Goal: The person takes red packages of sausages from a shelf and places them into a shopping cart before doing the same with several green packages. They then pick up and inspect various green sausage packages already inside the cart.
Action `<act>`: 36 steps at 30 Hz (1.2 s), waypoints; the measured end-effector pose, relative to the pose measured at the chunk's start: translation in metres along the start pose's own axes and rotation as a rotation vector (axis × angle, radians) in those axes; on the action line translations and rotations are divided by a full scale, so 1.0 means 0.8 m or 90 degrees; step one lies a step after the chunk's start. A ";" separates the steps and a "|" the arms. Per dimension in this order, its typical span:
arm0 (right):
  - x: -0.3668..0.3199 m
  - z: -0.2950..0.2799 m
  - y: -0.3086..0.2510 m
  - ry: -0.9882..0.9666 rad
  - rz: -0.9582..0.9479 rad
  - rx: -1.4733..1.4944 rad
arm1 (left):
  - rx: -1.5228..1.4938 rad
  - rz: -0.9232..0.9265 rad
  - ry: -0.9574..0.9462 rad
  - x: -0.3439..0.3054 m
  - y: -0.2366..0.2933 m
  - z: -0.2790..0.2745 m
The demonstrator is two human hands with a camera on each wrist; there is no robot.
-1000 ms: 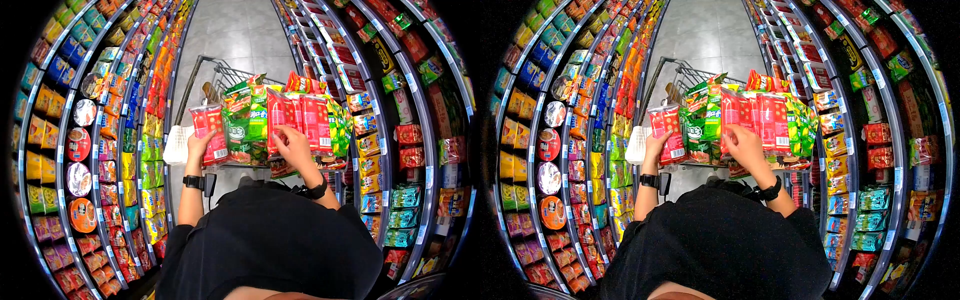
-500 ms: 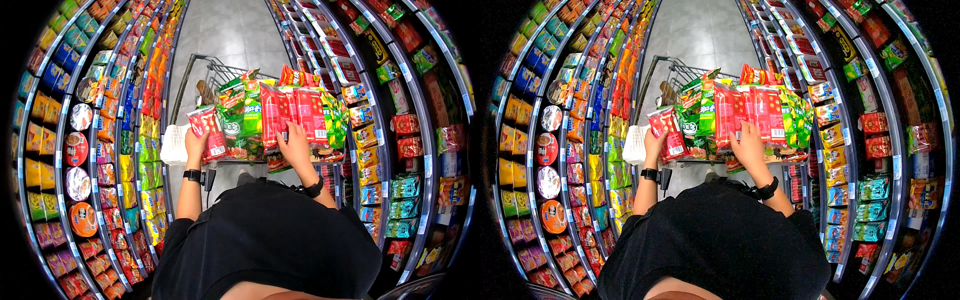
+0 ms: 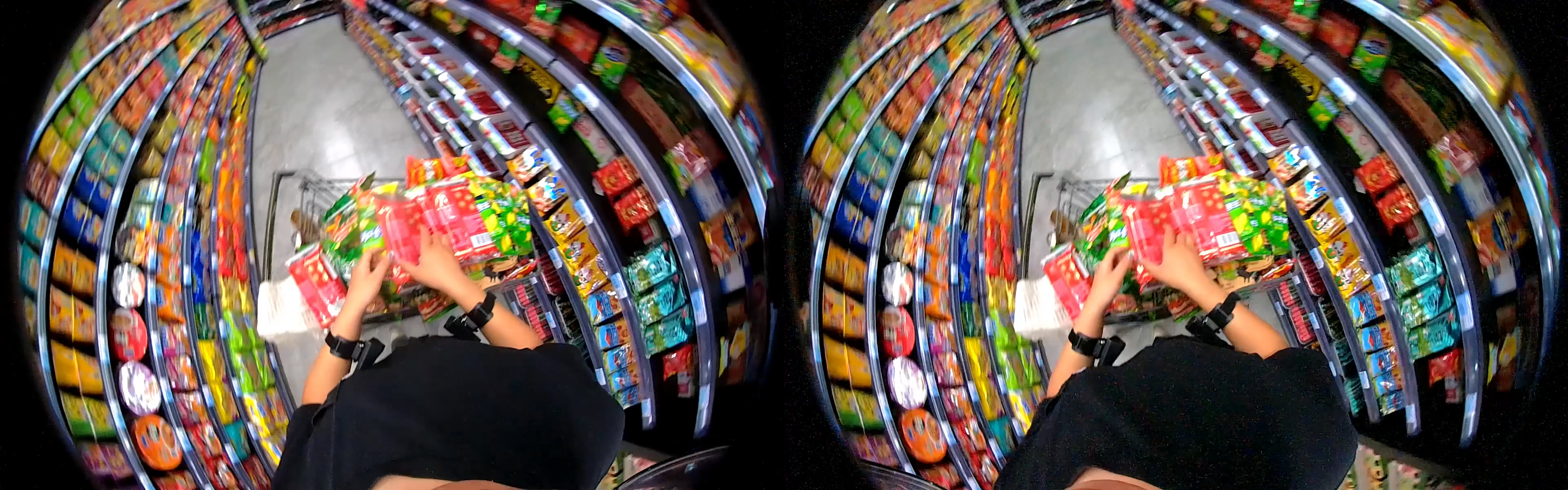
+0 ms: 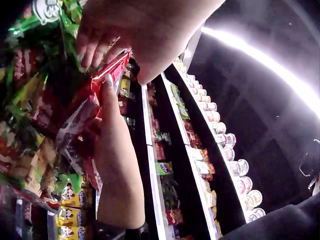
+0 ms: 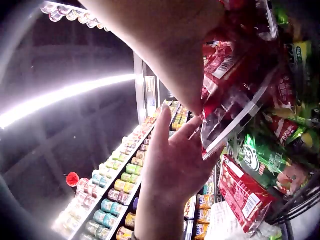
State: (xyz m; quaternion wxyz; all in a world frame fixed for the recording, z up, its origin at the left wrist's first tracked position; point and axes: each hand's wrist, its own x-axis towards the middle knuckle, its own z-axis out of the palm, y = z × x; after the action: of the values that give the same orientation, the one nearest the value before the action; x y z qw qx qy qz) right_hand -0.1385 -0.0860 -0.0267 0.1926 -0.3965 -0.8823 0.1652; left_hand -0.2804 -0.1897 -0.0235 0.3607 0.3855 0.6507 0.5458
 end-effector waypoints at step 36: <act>-0.021 -0.180 -0.075 0.250 -0.323 0.374 | -0.723 0.162 -0.253 -0.017 0.071 -0.011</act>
State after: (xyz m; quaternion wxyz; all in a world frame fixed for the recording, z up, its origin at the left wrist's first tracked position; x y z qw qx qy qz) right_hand -0.0987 -0.1167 0.1221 0.4959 -0.1195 -0.8140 0.2778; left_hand -0.2763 -0.1993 0.0349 0.5560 0.3024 0.1274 0.7637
